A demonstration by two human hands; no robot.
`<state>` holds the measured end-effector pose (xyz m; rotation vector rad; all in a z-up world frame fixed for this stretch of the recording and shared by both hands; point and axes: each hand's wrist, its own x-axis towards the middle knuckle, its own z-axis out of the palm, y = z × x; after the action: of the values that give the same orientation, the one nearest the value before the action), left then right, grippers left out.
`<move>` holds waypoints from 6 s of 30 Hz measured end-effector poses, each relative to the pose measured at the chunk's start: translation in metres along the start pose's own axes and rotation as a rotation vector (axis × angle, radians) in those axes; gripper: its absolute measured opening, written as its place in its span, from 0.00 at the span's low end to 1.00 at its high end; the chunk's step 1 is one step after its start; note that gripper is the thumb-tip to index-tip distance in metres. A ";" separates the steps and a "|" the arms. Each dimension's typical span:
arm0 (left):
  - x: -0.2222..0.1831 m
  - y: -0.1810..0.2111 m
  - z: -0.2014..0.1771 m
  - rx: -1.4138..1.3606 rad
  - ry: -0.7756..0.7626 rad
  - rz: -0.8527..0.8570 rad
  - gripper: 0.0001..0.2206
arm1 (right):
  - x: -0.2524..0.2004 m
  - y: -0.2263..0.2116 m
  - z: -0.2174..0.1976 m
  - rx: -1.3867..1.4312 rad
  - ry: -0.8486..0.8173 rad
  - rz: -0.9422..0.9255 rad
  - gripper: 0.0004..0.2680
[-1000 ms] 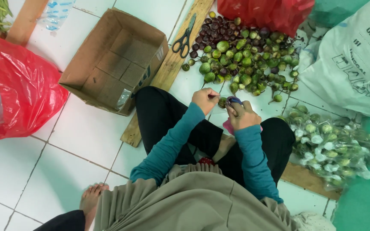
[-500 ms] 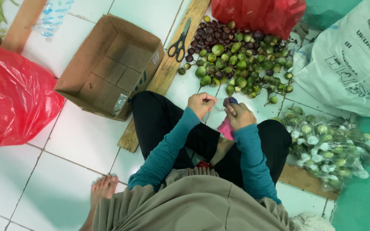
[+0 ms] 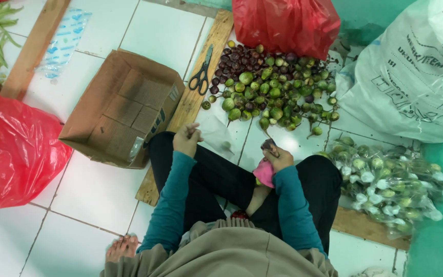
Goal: Wrapping individual green fruits in small pieces of pink paper and sorting them on the floor.
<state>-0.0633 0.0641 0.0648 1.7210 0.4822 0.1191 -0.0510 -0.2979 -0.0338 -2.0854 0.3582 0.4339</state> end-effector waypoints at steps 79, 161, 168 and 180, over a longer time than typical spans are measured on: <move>0.022 -0.132 0.222 0.372 -0.350 0.473 0.22 | 0.009 -0.033 0.011 -0.460 0.039 -0.421 0.17; -0.037 -0.142 0.177 -0.548 -0.171 -0.458 0.19 | -0.042 -0.027 0.074 -0.740 -0.298 -0.322 0.24; -0.048 -0.134 0.184 -0.715 -0.194 -0.465 0.20 | -0.004 0.012 0.078 -0.665 -0.270 -0.232 0.23; -0.050 -0.106 0.169 -0.776 -0.282 -0.446 0.24 | -0.007 0.001 0.080 -0.567 -0.272 -0.153 0.26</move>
<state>-0.0779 -0.0956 -0.0634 0.8282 0.5091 -0.2323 -0.0713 -0.2292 -0.0712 -2.5305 -0.1023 0.7843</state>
